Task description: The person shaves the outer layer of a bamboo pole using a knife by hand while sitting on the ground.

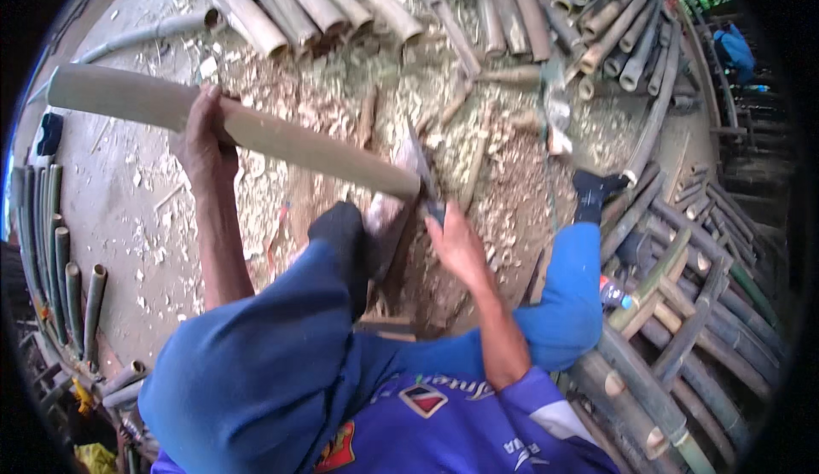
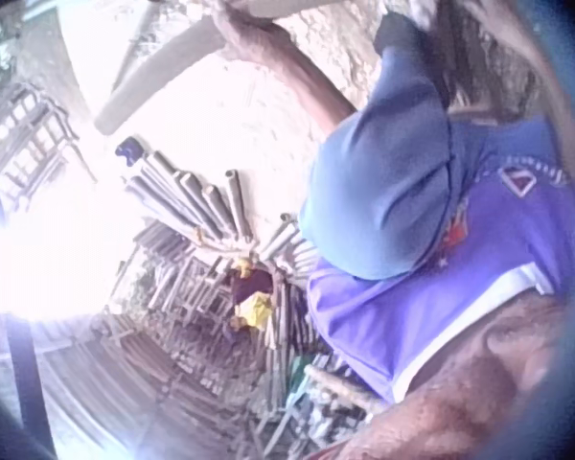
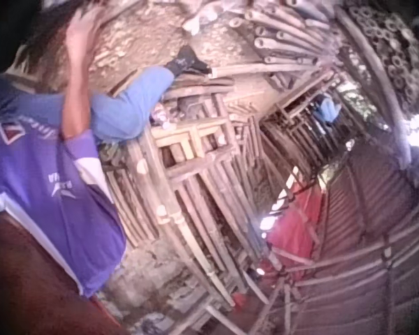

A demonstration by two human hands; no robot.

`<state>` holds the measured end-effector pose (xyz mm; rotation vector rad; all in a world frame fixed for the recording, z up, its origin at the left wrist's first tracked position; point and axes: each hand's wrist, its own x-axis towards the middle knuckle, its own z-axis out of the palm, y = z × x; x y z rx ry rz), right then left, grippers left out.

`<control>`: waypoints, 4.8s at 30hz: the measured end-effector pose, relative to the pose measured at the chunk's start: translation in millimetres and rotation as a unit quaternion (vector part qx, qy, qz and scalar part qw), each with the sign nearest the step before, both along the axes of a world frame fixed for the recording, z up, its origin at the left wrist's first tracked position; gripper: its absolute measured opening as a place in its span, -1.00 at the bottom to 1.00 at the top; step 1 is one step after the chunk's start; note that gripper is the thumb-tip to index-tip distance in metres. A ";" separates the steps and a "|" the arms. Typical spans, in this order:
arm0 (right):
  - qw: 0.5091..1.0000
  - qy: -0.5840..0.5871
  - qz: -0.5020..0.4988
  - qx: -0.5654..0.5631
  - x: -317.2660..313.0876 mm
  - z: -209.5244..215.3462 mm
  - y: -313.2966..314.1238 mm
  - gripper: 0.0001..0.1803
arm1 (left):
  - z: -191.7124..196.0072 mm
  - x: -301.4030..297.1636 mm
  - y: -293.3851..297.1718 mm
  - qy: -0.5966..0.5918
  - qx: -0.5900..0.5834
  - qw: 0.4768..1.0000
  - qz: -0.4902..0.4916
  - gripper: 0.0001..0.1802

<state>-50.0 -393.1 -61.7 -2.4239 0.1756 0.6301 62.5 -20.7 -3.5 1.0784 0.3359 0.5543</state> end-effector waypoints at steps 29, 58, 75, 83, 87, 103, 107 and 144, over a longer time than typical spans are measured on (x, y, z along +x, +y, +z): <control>0.983 -0.176 0.018 0.055 2.7 76.6 36.7 -0.69 | -9.3 -24.2 17.2 0.016 -0.038 0.999 0.021 -0.62; 1.000 -0.026 0.009 0.015 -22.1 3.4 9.9 -0.61 | -2.1 -46.1 22.1 -0.048 0.020 0.994 -0.097 -0.41; 0.996 -0.081 0.000 -0.031 -23.7 -8.8 5.7 -0.61 | 1.2 -29.0 -5.8 0.018 -0.038 0.995 0.085 -0.65; 0.963 -0.253 0.016 0.089 -15.7 62.5 30.4 -0.65 | -3.3 -42.2 9.4 -0.046 -0.049 0.998 -0.015 -0.52; 0.994 -0.108 0.006 0.004 -26.1 -4.7 10.0 -0.66 | 2.3 -43.5 0.6 -0.051 -0.034 0.997 -0.049 -0.47; 0.997 -0.037 -0.014 -0.061 -9.0 10.0 25.8 -0.65 | 21.5 -27.0 -12.5 -0.006 -0.012 0.995 0.102 -0.72; 0.998 -0.059 -0.023 0.026 -9.8 61.3 40.5 -0.63 | 20.6 -41.0 -9.9 0.016 -0.005 0.993 0.116 -0.69; 0.996 -0.066 0.006 -0.053 -4.5 21.9 27.2 -0.60 | 43.7 -44.6 -9.4 -0.060 0.003 0.998 0.036 -0.58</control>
